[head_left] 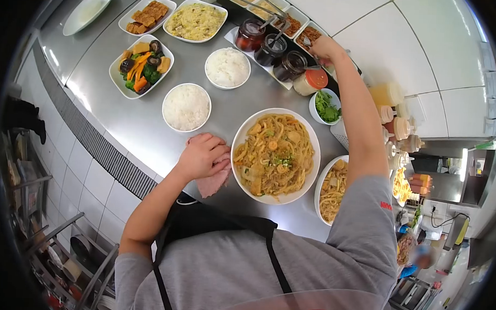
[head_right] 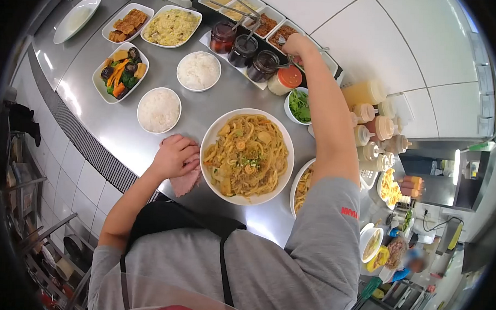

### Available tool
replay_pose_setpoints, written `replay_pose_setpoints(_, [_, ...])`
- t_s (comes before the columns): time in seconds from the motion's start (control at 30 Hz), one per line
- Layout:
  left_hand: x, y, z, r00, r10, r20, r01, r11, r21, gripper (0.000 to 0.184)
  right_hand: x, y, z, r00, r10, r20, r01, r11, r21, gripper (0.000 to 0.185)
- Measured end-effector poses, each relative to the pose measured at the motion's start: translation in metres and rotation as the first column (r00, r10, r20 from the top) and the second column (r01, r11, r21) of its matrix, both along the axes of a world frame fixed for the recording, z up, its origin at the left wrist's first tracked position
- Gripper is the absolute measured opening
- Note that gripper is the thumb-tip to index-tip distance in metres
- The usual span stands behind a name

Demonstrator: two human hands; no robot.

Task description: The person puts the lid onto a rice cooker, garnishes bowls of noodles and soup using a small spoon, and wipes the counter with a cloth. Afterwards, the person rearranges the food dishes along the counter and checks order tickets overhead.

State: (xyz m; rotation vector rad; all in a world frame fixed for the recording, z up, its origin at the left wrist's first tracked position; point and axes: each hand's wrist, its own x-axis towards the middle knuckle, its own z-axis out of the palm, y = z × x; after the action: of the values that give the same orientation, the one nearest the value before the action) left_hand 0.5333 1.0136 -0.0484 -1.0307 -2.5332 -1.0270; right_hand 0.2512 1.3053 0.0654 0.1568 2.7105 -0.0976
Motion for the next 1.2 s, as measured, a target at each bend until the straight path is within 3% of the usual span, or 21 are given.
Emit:
replay_pose_setpoints(0.13, [0.0, 0.001, -0.002, 1.0, -0.002, 0.005, 0.002, 1.0, -0.009, 0.026, -0.006, 0.011, 0.021, 0.996, -0.088, -0.021, 0.087, 0.995, -0.043, 0.027])
replay_pose_setpoints(0.17, [0.0, 0.001, -0.003, 1.0, -0.005, 0.006, 0.005, 1.0, -0.009, 0.026, -0.014, 0.016, 0.026, 0.979, 0.138, -0.152, -0.112, 0.98, 0.165, 0.026])
replay_pose_setpoints(0.2, [0.0, 0.001, -0.003, 1.0, -0.004, 0.012, 0.004, 1.0, -0.012, 0.026, -0.018, 0.02, 0.03, 0.899, 0.375, -0.228, -0.27, 0.882, 0.386, 0.025])
replay_pose_setpoints(0.27, [-0.001, 0.001, -0.004, 1.0, -0.005, 0.014, 0.005, 1.0, -0.016, 0.026, 0.01, -0.013, 0.055, 0.905, 0.332, -0.266, -0.207, 0.891, 0.405, 0.025])
replay_pose_setpoints(0.33, [0.0, 0.001, -0.004, 1.0, -0.003, 0.01, 0.004, 1.0, -0.005, 0.025, 0.013, -0.026, 0.057, 0.933, 0.351, -0.079, -0.272, 0.831, 0.486, 0.025])
replay_pose_setpoints(0.47, [-0.001, 0.0, -0.003, 1.0, 0.001, 0.013, -0.001, 1.0, 0.001, 0.025, -0.036, 0.003, 0.003, 0.939, 0.343, -0.007, -0.309, 0.855, 0.417, 0.024])
replay_pose_setpoints(0.53, [0.001, 0.001, 0.001, 1.0, 0.003, 0.025, -0.002, 1.0, -0.018, 0.025, -0.036, 0.011, -0.004, 0.663, 0.712, 0.232, -0.685, 0.453, 0.57, 0.026])
replay_pose_setpoints(0.57, [0.0, 0.001, 0.0, 1.0, 0.002, 0.025, -0.001, 1.0, -0.017, 0.025, -0.033, 0.016, -0.011, 0.664, 0.711, 0.233, -0.685, 0.453, 0.571, 0.026])
replay_pose_setpoints(0.6, [0.0, 0.001, -0.001, 1.0, -0.002, 0.021, 0.002, 1.0, -0.01, 0.025, -0.014, 0.013, -0.012, 0.837, 0.538, -0.097, -0.475, 0.803, 0.361, 0.022])
replay_pose_setpoints(0.63, [-0.001, 0.001, -0.002, 1.0, -0.005, 0.018, 0.005, 1.0, -0.005, 0.025, -0.005, 0.013, -0.014, 0.918, 0.213, -0.335, -0.22, 0.975, 0.018, 0.02])
replay_pose_setpoints(0.67, [0.0, 0.001, -0.002, 1.0, -0.007, 0.021, 0.007, 1.0, -0.005, 0.025, -0.007, 0.021, -0.023, 0.919, 0.21, -0.332, -0.217, 0.976, 0.017, 0.02])
replay_pose_setpoints(0.73, [0.0, 0.001, 0.001, 1.0, 0.006, 0.026, -0.005, 0.999, -0.046, 0.021, -0.011, 0.041, -0.045, 0.923, -0.055, -0.381, -0.11, 0.911, -0.397, 0.018])
replay_pose_setpoints(0.77, [0.001, 0.001, 0.0, 1.0, 0.002, 0.028, -0.001, 0.999, -0.046, 0.021, -0.007, 0.046, -0.045, 0.923, -0.059, -0.379, -0.105, 0.912, -0.397, 0.018])
replay_pose_setpoints(0.83, [0.0, 0.002, -0.002, 1.0, -0.001, 0.013, 0.001, 1.0, -0.009, 0.024, 0.022, 0.036, -0.019, 0.906, -0.411, -0.103, 0.225, 0.672, -0.706, 0.021])
replay_pose_setpoints(0.97, [0.0, 0.002, -0.002, 1.0, -0.013, 0.01, 0.013, 1.0, -0.006, 0.024, 0.034, 0.04, -0.014, 0.867, -0.488, -0.105, 0.254, 0.613, -0.748, 0.022])
replay_pose_setpoints(1.2, [0.003, 0.003, 0.0, 1.0, 0.012, 0.015, -0.011, 0.999, -0.048, 0.021, 0.049, 0.052, -0.009, 0.859, -0.468, -0.206, 0.099, 0.546, -0.832, 0.02])
